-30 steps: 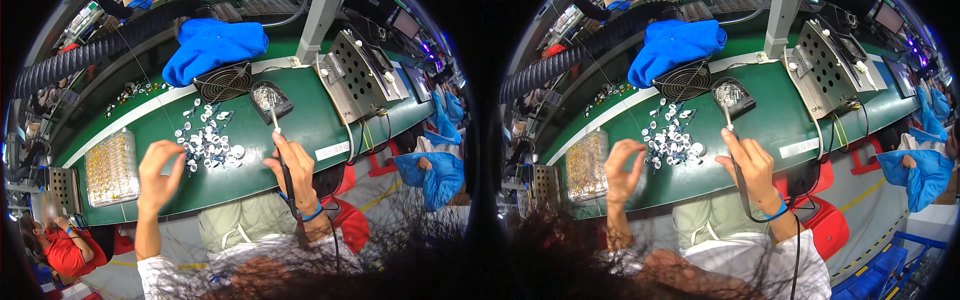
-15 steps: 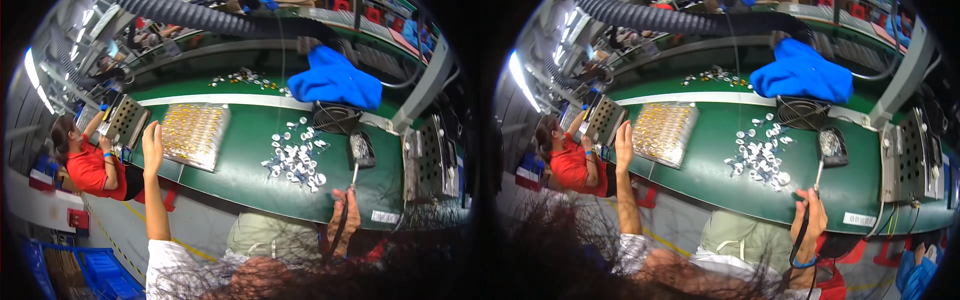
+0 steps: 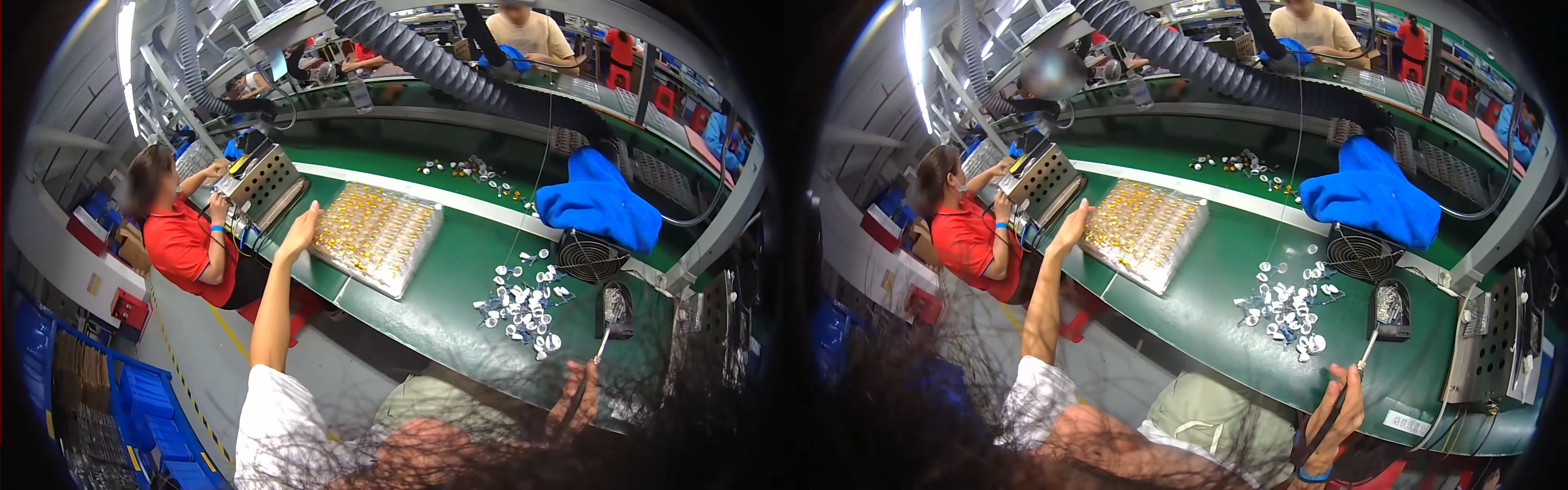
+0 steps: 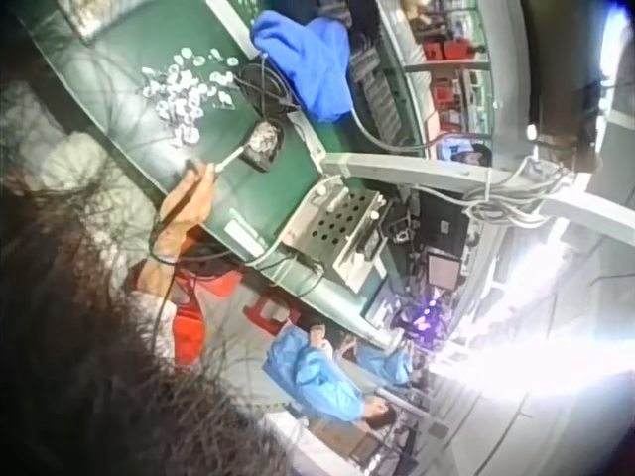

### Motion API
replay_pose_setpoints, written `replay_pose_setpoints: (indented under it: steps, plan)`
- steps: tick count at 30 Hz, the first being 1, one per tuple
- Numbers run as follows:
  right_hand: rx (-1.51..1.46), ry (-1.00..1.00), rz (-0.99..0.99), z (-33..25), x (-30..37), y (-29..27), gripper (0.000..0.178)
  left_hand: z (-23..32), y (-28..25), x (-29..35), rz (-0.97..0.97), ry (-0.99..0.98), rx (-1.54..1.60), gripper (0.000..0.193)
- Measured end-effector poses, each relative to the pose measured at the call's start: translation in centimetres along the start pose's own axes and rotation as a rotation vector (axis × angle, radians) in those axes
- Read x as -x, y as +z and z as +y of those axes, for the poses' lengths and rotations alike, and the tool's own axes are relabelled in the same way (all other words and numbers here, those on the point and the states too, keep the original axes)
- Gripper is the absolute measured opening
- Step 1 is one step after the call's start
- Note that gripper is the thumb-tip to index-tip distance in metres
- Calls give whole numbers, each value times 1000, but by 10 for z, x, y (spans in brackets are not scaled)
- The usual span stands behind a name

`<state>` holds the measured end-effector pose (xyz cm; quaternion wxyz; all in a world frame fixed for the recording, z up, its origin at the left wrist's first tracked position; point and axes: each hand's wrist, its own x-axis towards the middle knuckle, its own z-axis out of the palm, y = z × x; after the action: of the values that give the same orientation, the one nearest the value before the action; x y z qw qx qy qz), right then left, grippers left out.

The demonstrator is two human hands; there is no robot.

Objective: Soldering small electronic components onto an assembly at a factory workstation.

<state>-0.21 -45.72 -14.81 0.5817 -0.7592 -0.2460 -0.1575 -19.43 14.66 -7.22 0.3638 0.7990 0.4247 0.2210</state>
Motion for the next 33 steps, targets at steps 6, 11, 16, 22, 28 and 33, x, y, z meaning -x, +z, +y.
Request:
replay_pose_setpoints:
  steps: [6, 11, 16, 22, 28, 33]
  plan:
    - [43, -20, 3, -11, -5, 0, 35, 12, 17, 18, -47, 91, 59, 80]
    - [81, 30, -17, -20, -5, -5, 35, 20, 25, 25, -131, 152, 52, 74]
    - [7, -105, 14, -1, -2, 0, 37, 46, 27, 30, 8, 345, -81, 44]
    - [7, -106, 9, -5, -2, 0, 39, 106, 37, 59, -102, 842, -254, 24]
    - [11, -106, 4, -3, 1, -4, 37, 101, 43, 56, -128, 703, -290, 21]
    - [20, -107, -38, -11, -1, -14, 39, 121, 93, 72, -112, 681, 66, 21]
